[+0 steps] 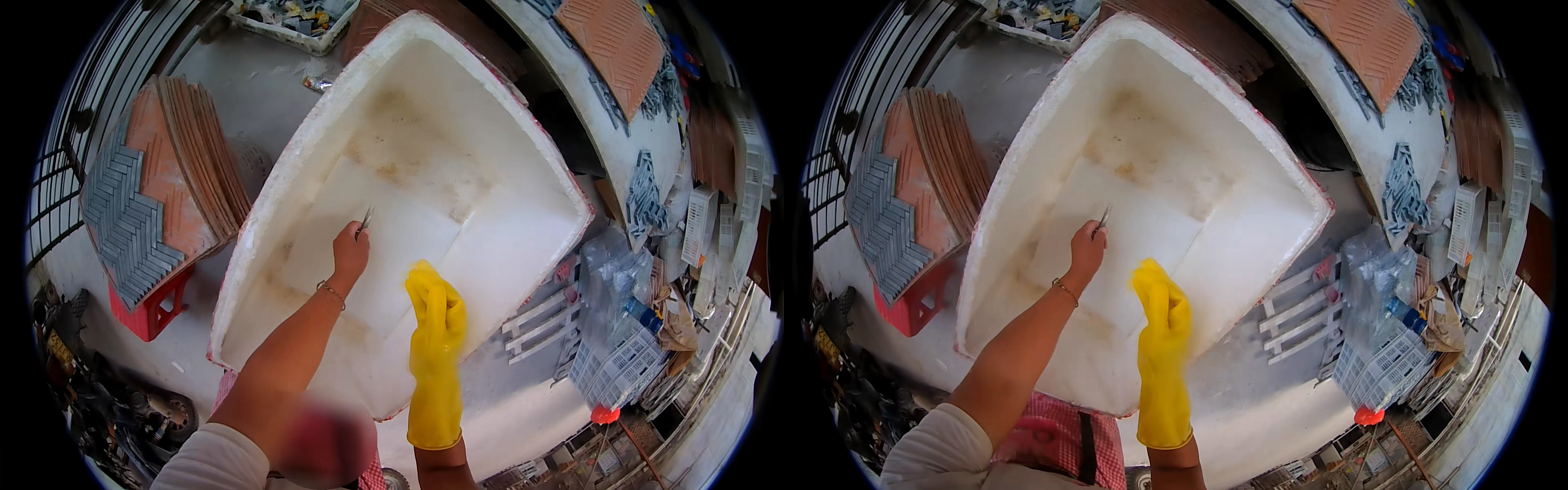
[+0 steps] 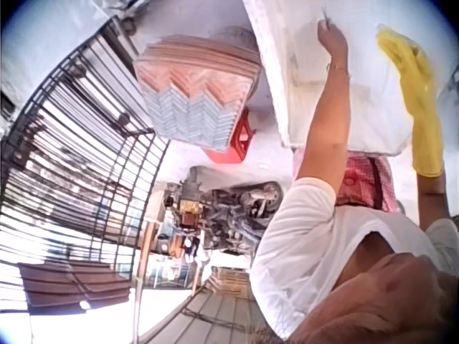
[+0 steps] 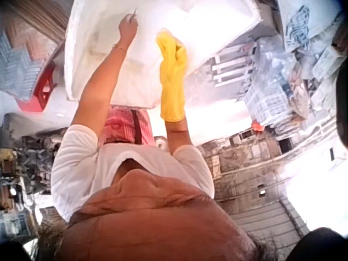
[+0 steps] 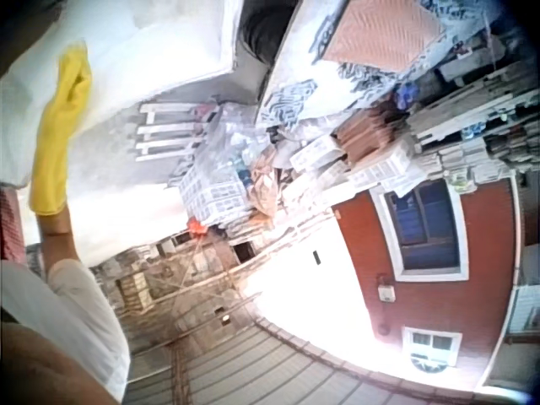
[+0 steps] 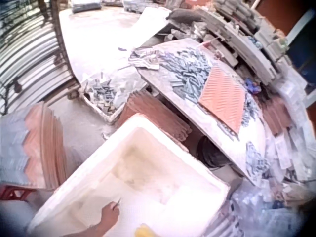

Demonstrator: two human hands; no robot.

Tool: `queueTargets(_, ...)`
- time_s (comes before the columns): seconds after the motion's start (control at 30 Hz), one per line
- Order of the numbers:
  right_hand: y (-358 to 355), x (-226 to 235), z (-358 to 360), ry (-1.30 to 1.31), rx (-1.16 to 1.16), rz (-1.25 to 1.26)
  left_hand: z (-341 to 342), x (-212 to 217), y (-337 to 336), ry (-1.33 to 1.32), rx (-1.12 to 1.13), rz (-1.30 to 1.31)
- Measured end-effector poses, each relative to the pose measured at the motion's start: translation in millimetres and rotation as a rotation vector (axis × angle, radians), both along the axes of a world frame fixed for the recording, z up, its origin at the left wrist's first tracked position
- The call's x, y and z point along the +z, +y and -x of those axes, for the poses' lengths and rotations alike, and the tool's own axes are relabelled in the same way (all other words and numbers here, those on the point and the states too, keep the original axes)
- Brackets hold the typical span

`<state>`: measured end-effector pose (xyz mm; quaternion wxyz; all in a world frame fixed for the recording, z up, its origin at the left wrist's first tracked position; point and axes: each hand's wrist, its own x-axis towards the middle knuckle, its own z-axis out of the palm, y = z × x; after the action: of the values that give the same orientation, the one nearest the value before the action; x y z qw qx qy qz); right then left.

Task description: The person wipes the surface of a patterned tile with a yellow-gloved hand, then places it on a metal rack. They repeat this process with additional tiles, retrieving them from a white container and wiping each one before stacking them on the rack.

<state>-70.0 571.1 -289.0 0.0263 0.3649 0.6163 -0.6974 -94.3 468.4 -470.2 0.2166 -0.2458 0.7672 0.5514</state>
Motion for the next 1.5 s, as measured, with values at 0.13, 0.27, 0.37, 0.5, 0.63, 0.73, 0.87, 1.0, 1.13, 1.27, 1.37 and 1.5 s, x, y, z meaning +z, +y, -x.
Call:
queueTargets(0.13, -1.8, -0.3, 2.3, 0.004, 0.017, -0.012, 2.6, -25.3, 3.1, -0.052, -0.011, 0.061)
queueTargets(0.27, -3.8, -2.8, 10.6, 0.006, 0.038, -0.036, 2.9, 0.6, -4.8, -0.009, -0.033, -0.194)
queueTargets(0.37, -5.5, -5.9, 18.4, 0.012, 0.057, -0.067, 3.6, 40.0, -3.2, 0.039, 0.029, -0.239)
queueTargets(0.5, -13.3, -26.5, 39.2, -0.003, 0.152, -0.196, -13.6, 147.7, -32.4, 0.122, -0.003, -0.188)
queueTargets(0.63, -11.9, -97.3, 65.1, -0.027, 0.422, -0.737, -16.3, 226.4, -122.3, 0.457, -0.168, 0.311)
queueTargets(0.73, -22.9, -148.2, 46.8, -0.07, 0.684, -1.12, -15.1, 193.6, -185.7, 0.377, -0.008, 0.351)
queueTargets(0.87, -91.9, -191.7, 11.7, -0.092, 1.101, -1.314, -7.8, 165.5, -207.1, 0.292, -0.249, 0.268)
queueTargets(1.0, -103.4, -168.9, 16.3, 0.095, 0.926, -0.797, -21.8, 148.2, -216.3, 0.312, -0.26, 0.21)
queueTargets(1.13, -83.7, -129.2, 107.2, 0.153, 0.494, -0.592, -29.6, 142.4, -229.0, 0.304, -0.267, 0.271)
queueTargets(1.27, -112.6, -163.3, 113.1, 0.218, 0.441, -0.916, -18.6, 144.2, -228.2, 0.261, -0.317, 0.194)
queueTargets(1.37, -140.5, -185.9, 69.5, 0.196, 0.619, -0.948, -22.2, 142.2, -234.6, 0.264, -0.363, 0.252)
queueTargets(1.5, -167.1, -204.3, -23.8, 0.114, 0.975, -0.7, -5.2, 149.9, -207.8, 0.348, -0.374, 0.212)
